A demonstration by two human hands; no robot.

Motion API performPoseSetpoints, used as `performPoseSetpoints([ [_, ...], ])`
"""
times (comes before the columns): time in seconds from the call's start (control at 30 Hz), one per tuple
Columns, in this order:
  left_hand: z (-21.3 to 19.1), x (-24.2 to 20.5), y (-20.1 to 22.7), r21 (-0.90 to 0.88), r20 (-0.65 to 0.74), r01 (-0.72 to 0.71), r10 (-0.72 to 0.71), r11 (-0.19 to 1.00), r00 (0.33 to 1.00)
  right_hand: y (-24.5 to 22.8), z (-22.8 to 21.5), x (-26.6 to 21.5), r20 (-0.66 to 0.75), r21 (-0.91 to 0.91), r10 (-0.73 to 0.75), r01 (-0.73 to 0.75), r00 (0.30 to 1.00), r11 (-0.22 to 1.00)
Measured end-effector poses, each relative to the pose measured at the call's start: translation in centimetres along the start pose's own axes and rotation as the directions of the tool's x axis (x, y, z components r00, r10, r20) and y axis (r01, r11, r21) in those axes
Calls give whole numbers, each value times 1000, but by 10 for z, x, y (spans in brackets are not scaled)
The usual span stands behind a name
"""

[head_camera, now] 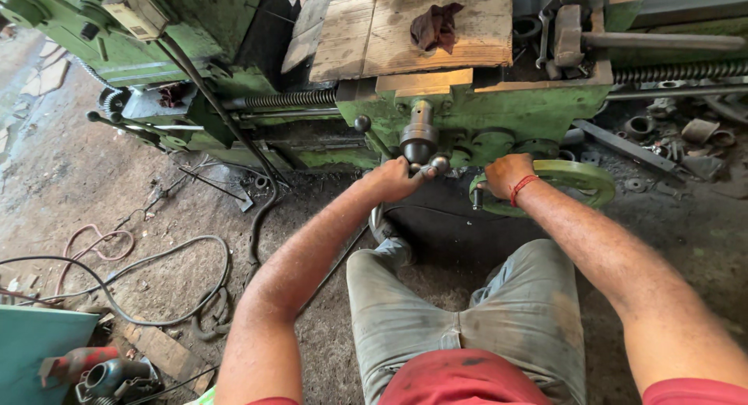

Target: The person operates a green industrial machine, likely a lathe, by turning a large handwheel and manipulating a chuck or spindle component. The person repeatedly adjusts the machine's controls and the workpiece holder while seated in a workshop environment.

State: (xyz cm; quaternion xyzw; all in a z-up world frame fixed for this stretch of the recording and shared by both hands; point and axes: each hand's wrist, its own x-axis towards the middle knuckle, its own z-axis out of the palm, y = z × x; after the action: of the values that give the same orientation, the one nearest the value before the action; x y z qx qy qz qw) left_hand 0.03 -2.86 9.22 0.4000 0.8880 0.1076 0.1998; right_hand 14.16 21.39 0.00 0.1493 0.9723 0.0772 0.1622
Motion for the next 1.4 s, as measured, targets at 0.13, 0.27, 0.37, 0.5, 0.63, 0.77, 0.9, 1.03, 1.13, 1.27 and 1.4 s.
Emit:
performPoseSetpoints([
  [0.13,-1,-1,2,7,15,2,-2,1000,1000,1,2,1,-20,6,0,0,1000,1000],
  [0.27,-2,-1,2,0,9,-9,9,1000,1000,1,-1,-1,-11,12,-5,5,1000,1000],
  [0.37,-5,0,1,-9,3,-12,12,1000,1000,7,-15,-1,50,81,-89,85,995,993],
  [0.5,-1,-3,2,-56,-34,-65,64,996,997,3,-44,-15,-270,612,-108,257,957,748],
  [0.63,-12,-8,9,-22,22,-5,5,1000,1000,-16,-96,-32,106,993,-151,-113,983,-36],
  [0.77,-24,-20,24,-12,54,25,-24,1000,998,-53,-121,-38,127,992,-163,-122,979,39],
  [0.9,-27,-25,28,-17,58,31,-30,999,998,-71,-101,-20,37,998,-102,-42,994,-46],
  [1.03,-25,-20,26,79,44,45,-49,996,998,-71,-72,-4,-103,915,-194,16,976,-402],
  [1.13,-19,-17,23,115,7,47,-48,992,999,-70,-65,-3,-28,952,-173,-26,985,-305],
  [1.27,-14,-17,22,124,-53,21,-14,992,998,-70,-69,-6,-4,946,-181,-55,983,-320],
  [1.4,-17,-18,25,113,-57,19,-13,993,998,-69,-69,-10,-35,893,-247,-80,968,-442],
])
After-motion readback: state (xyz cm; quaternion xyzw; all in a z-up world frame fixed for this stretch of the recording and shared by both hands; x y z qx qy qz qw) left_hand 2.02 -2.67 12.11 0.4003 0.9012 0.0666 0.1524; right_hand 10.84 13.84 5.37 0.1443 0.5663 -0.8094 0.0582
